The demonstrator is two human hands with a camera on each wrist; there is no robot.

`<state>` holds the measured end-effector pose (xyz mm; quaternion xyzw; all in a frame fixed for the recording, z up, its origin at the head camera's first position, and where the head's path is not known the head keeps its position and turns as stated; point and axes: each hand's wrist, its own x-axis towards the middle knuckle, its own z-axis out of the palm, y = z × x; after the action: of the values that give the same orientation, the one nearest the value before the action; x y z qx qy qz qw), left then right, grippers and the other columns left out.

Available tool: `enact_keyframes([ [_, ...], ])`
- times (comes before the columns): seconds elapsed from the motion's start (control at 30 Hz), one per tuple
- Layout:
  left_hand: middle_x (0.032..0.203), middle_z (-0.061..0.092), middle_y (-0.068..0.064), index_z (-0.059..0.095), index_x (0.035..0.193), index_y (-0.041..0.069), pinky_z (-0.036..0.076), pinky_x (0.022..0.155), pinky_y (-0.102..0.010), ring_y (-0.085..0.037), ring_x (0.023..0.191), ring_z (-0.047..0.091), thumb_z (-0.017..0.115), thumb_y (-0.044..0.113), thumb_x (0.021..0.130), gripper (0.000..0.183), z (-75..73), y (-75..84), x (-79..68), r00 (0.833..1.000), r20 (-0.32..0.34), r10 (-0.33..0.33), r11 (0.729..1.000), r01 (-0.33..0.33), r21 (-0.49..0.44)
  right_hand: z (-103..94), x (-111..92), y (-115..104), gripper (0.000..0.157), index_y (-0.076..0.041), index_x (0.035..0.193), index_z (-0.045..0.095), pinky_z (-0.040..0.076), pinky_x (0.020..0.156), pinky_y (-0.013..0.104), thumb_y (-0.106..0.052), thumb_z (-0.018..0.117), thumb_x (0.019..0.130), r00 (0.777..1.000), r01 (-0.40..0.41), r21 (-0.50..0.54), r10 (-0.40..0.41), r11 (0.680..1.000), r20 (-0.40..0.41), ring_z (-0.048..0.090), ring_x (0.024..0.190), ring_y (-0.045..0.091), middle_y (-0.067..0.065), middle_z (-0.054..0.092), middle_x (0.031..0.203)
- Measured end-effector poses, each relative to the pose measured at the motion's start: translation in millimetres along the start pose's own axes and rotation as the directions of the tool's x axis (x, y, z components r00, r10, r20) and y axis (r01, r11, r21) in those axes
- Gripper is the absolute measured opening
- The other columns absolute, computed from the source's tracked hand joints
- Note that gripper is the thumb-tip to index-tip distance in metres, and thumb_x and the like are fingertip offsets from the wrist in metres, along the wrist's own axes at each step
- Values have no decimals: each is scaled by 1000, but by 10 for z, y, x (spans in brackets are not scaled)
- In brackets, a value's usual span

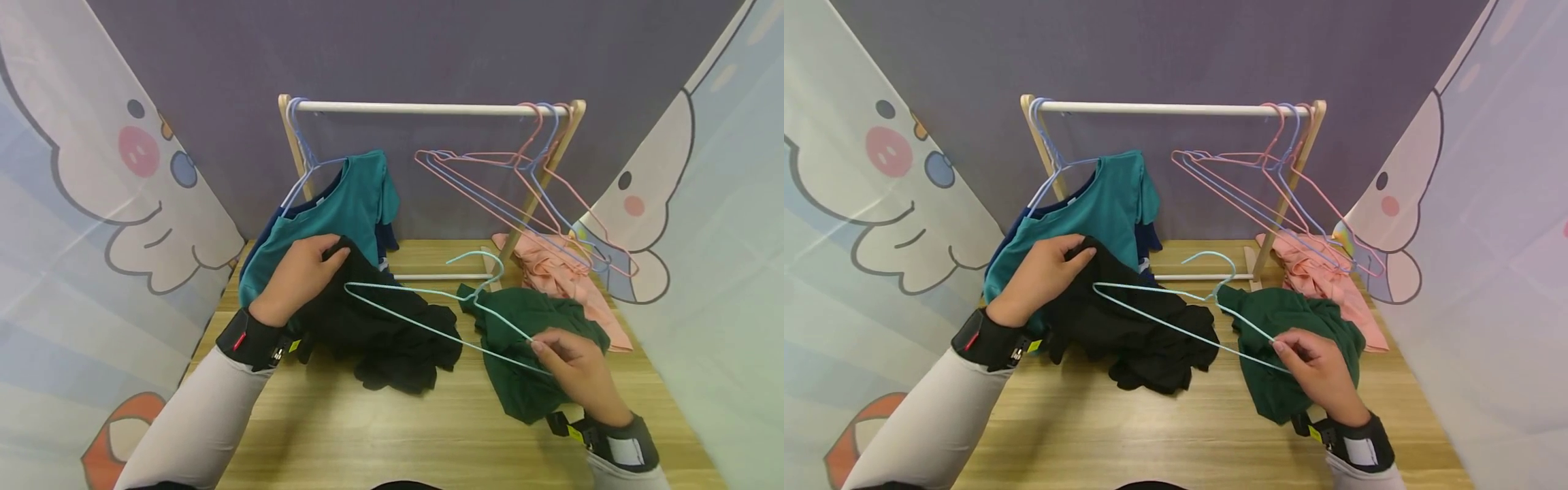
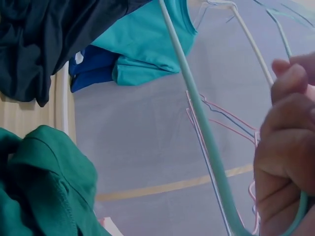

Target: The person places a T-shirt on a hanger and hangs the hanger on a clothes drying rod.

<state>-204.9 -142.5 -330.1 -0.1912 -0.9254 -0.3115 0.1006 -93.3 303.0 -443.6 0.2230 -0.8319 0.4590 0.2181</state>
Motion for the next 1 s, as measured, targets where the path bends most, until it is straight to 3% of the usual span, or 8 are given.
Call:
enact_keyframes([
  [0.17,75,41,2,55,80,15,40,66,-33,-16,68,46,61,28,106,30,2,117,-11,995,22,94,996,-94,-9,-39,19,14,36,-11,93,73,49,63,14,23,66,83,997,10,23,-12,1000,72,59,73,-4,-8,69,83],
  [0.27,79,46,3,63,86,15,41,68,-32,-13,73,47,64,26,105,22,-6,224,-30,973,87,216,976,-213,-46,-71,43,29,41,-14,94,73,50,67,14,25,67,82,991,42,62,-49,997,123,60,76,-3,-11,69,87],
  [0.33,82,48,5,68,90,16,42,70,-30,-10,76,47,65,24,104,17,-16,313,-48,937,150,316,947,-304,-100,-113,66,32,42,-12,95,74,50,68,14,27,67,79,985,76,102,-90,992,144,60,77,-2,-13,69,88],
  [0.5,82,42,8,67,86,15,42,71,-28,-6,76,45,67,20,103,18,-31,536,-69,812,270,517,853,-465,-235,-207,157,-14,46,-10,97,75,50,68,15,29,67,76,970,142,198,-176,970,170,60,77,1,-10,69,88],
  [0.57,82,42,8,68,87,14,42,72,-27,-6,77,45,68,17,102,15,-12,599,-55,778,294,555,830,-497,-251,-189,197,-54,46,-12,98,75,50,67,17,28,66,78,965,130,211,-172,969,197,59,76,2,-11,69,88],
  [0.67,82,46,8,71,92,14,43,73,-26,-5,79,46,69,15,101,9,67,653,-21,748,327,577,817,-529,-230,-74,239,-111,41,-13,98,73,49,61,19,25,65,83,964,74,209,-123,975,235,56,70,3,-9,65,83],
  [0.77,81,49,6,74,99,13,43,74,-24,-6,78,47,69,16,101,6,201,664,16,745,352,567,822,-536,-190,132,254,-141,36,-13,98,73,45,53,23,21,64,88,968,6,243,-66,970,244,51,62,5,-2,61,76],
  [1.0,90,67,4,77,112,13,47,73,-23,-8,81,56,68,17,101,15,448,613,14,799,364,478,878,-451,-164,731,94,-90,28,-11,95,72,40,46,24,15,63,93,979,-90,347,18,933,204,45,56,1,-1,53,69],
])
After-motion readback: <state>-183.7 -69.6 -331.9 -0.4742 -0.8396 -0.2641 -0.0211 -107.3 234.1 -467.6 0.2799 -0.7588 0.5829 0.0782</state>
